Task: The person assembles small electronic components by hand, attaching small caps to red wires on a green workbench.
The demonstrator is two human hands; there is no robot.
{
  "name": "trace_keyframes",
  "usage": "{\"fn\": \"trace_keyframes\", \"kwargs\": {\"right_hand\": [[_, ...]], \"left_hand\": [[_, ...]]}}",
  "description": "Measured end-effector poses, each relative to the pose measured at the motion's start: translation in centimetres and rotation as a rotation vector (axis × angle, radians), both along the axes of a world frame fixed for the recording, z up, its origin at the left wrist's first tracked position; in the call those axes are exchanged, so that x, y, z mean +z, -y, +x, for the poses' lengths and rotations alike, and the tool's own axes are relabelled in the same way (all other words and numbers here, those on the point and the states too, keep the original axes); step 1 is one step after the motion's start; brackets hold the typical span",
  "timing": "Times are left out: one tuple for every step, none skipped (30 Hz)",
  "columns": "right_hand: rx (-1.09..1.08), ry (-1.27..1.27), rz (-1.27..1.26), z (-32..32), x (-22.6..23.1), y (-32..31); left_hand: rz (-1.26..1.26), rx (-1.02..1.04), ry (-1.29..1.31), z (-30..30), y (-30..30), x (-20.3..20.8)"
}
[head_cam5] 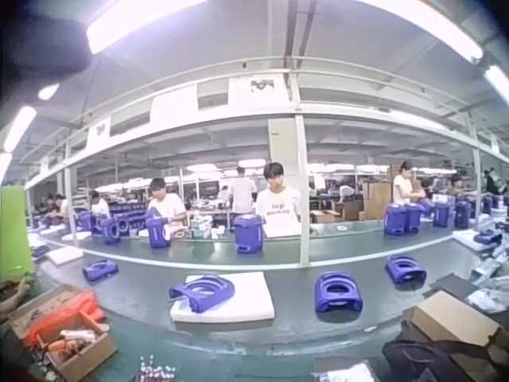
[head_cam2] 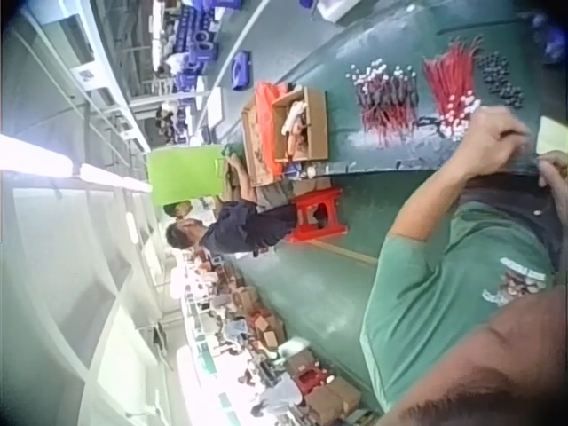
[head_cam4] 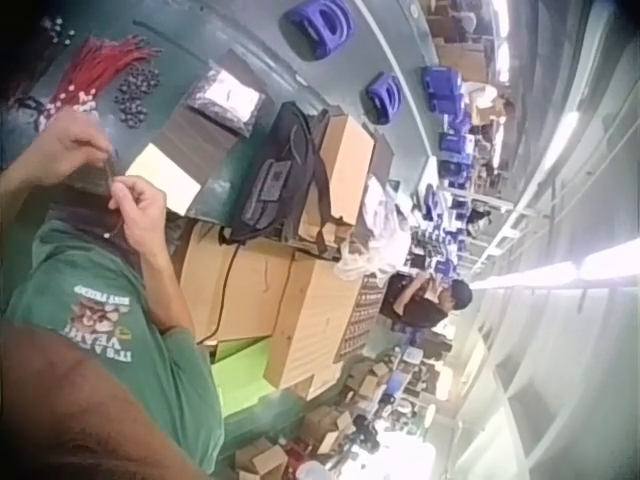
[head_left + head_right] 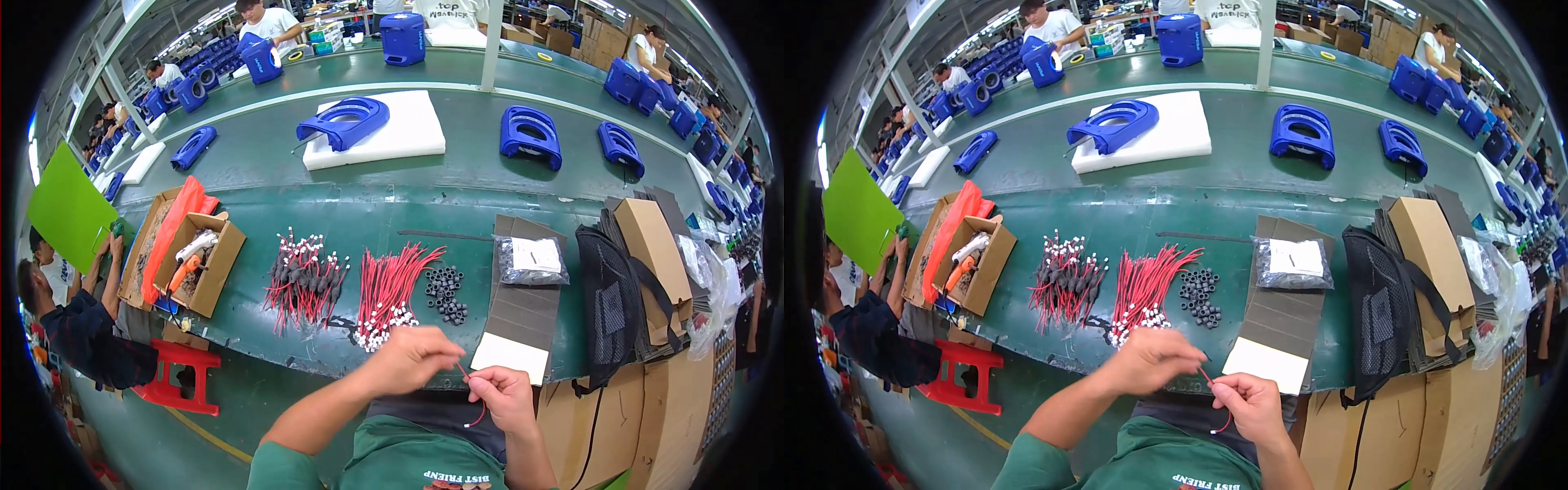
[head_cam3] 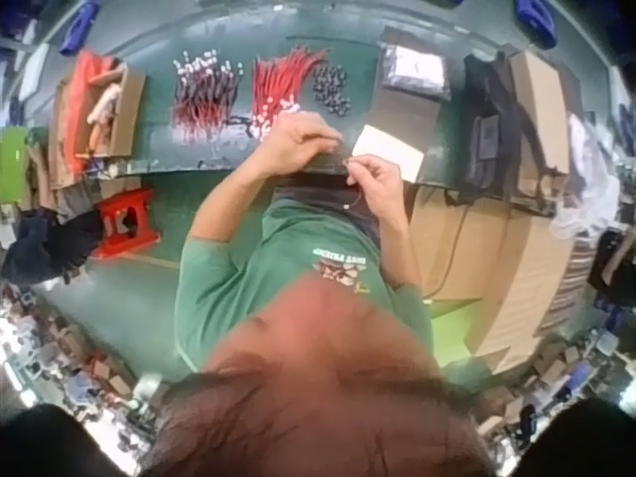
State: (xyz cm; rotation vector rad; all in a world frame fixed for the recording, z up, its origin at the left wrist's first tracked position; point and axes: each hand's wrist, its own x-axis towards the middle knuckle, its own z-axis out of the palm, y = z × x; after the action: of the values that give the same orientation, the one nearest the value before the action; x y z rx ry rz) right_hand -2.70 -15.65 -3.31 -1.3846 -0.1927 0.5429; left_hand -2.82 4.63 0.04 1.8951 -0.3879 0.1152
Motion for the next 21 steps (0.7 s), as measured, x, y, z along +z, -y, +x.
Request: {"fn": "trace_keyframes", "kwargs": {"right_hand": [[-0.042,0.0,-0.024,0.0,-0.2,0.2],[-0.051,-0.011,-0.027,-0.2,-0.3,0.4],[-0.097,-0.046,-0.008,-0.4,-0.2,0.7],[-0.135,-0.079,0.017,-0.5,-0.1,0.6],[-0.151,-0.081,0.038,-0.6,0.3,0.4],[-0.151,-0.087,0.04,-0.9,0.3,0.2],[-0.14,-0.082,0.033,-1.0,0.3,0.2],[-0.128,-0.077,0.026,-1.0,0.2,0.2],[-0.127,-0.064,0.045,-1.1,0.0,0.3],[-0.133,-0.066,0.046,-1.1,0.1,0.3],[-0.161,-0.039,0.067,-1.3,0.2,0.2],[-0.189,-0.011,0.089,-1.3,0.2,0.1],[-0.193,-0.012,0.089,-1.4,0.2,0.2],[-0.204,-0.013,0.096,-1.4,0.1,0.3],[-0.214,-0.013,0.103,-1.5,0.1,0.4],[-0.215,-0.013,0.105,-1.6,-0.2,0.4],[-0.229,0.017,0.11,-1.6,-0.6,0.3],[-0.242,0.047,0.115,-1.7,-0.8,0.3],[-0.243,0.046,0.117,-1.7,-0.8,0.3],[-0.231,0.05,0.123,-1.6,-0.9,0.2],[-0.22,0.054,0.129,-1.6,-0.9,0.2]], "left_hand": [[0.017,0.066,0.003,0.6,-1.0,0.0],[0.033,0.134,0.0,1.0,-1.7,0.0],[0.093,0.203,-0.021,1.7,-2.0,0.2],[0.161,0.279,-0.04,2.3,-2.4,0.5],[0.326,0.303,0.062,3.2,-2.7,0.0],[0.33,0.302,0.057,3.5,-2.7,-0.7],[0.481,0.338,0.052,4.1,-2.5,-1.3],[0.633,0.373,0.047,4.6,-2.3,-1.6],[0.673,0.36,-0.063,4.9,-2.2,-1.5],[0.674,0.354,-0.063,5.1,-1.9,-1.6],[0.73,0.335,-0.107,5.3,-1.6,-1.6],[0.786,0.316,-0.151,5.4,-1.5,-1.7],[0.787,0.311,-0.151,5.5,-1.4,-1.7],[0.803,0.307,-0.175,5.7,-1.3,-1.7],[0.819,0.302,-0.199,5.8,-1.3,-1.8],[0.82,0.302,-0.197,5.9,-1.4,-2.0],[0.816,0.307,-0.162,6.1,-1.6,-2.5],[0.812,0.313,-0.128,6.2,-1.7,-2.7],[0.814,0.313,-0.128,6.4,-1.8,-2.8],[0.806,0.304,-0.13,6.5,-2.0,-2.8],[0.798,0.296,-0.133,6.5,-2.1,-2.8]]}}
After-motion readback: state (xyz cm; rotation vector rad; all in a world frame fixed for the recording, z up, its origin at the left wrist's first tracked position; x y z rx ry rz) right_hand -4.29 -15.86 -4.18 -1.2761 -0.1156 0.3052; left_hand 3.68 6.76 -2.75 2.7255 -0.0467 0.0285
